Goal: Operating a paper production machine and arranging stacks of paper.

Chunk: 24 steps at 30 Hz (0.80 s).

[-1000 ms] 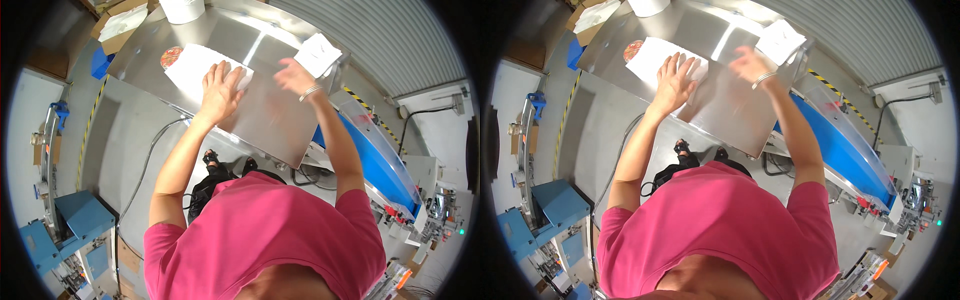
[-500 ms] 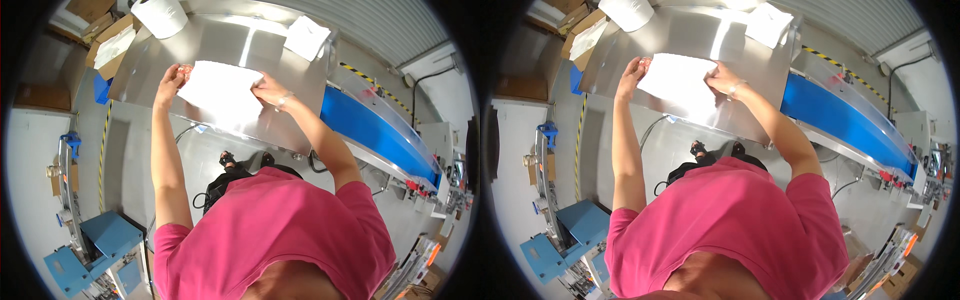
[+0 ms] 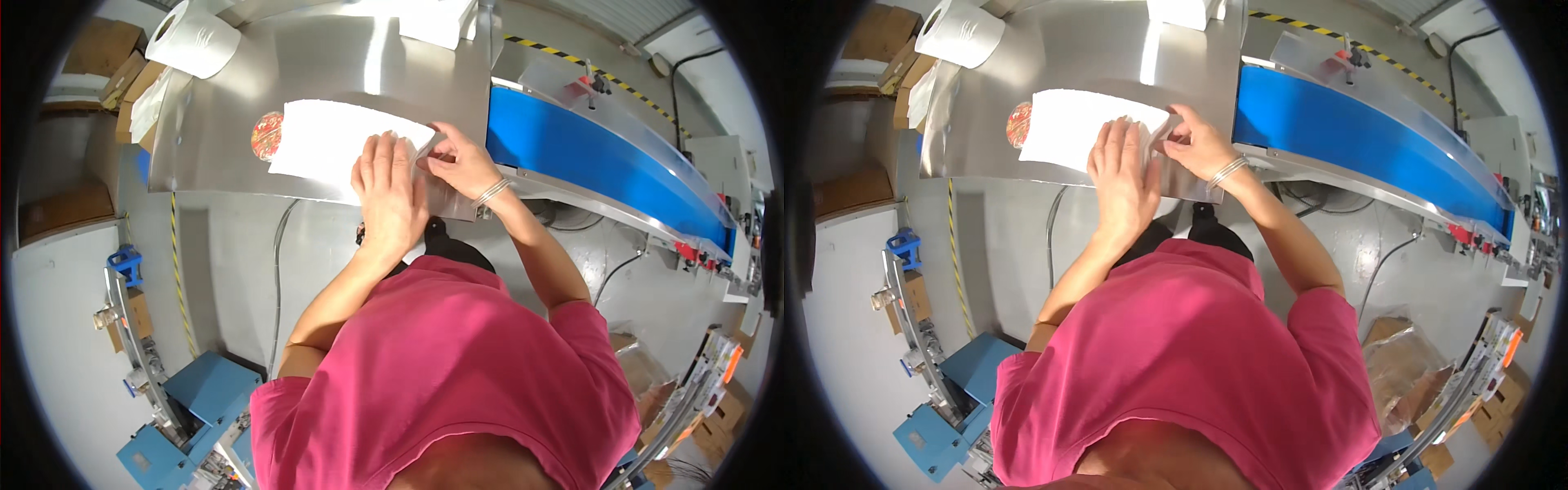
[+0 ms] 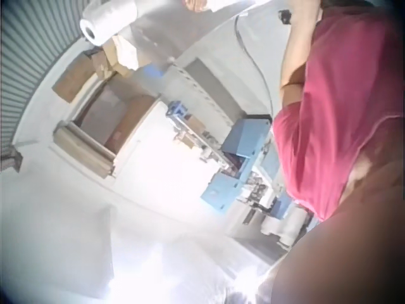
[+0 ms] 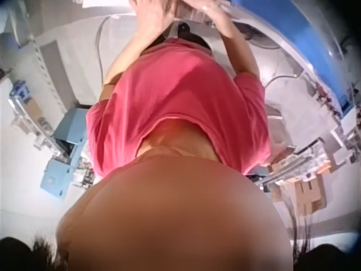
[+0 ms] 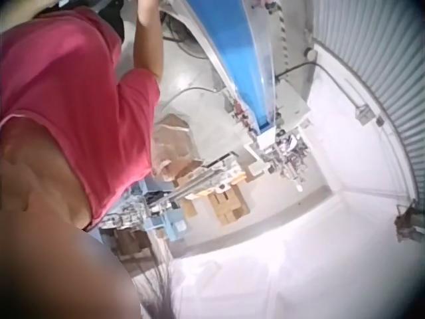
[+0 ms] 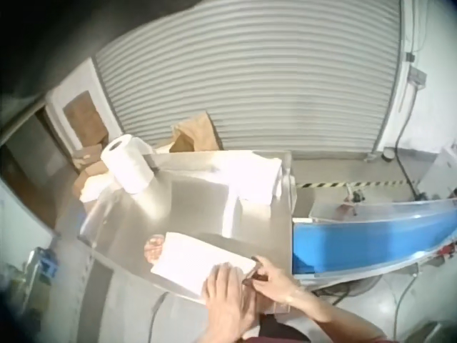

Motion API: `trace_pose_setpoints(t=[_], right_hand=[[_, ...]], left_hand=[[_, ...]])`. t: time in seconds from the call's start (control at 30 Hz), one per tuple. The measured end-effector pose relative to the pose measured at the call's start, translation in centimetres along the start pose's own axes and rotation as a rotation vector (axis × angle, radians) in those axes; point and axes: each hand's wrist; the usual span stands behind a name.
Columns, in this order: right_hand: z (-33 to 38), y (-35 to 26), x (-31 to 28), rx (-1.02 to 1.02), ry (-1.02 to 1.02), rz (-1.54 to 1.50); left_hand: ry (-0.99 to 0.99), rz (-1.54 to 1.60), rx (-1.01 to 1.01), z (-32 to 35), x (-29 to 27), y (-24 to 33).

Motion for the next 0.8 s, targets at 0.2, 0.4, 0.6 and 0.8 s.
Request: trace_pose_setpoints(t=[0.2,0.4,0.6,0.8], right_hand=[[0.3,1.5,-0.9,-0.113,0.066,-0.117],[0.4,1.0,-2.2,-0.181,0.086,0.011],[-0.9,1.5,-3.1,-0.304,-0.071,-0.019],[-1.0,2.9,-3.5,-0.424,-0.084,0.034]], left_hand=[[0.0,0.014,0.021,-0.1,0.2,0.1],[0.036,0.006,0.035,0.5,0.8,-0.2],[0.011,-0.013,0.056,0.4,0.2,-0.2],[0.062,-0.01,0.043,0.0,-0.7,-0.3]])
Point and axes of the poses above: each hand's wrist, its own z-axis away from the middle knuckle, its own x-axis out of the palm, y = z × x, and after that the axes turned 3 degrees about z, right-handed
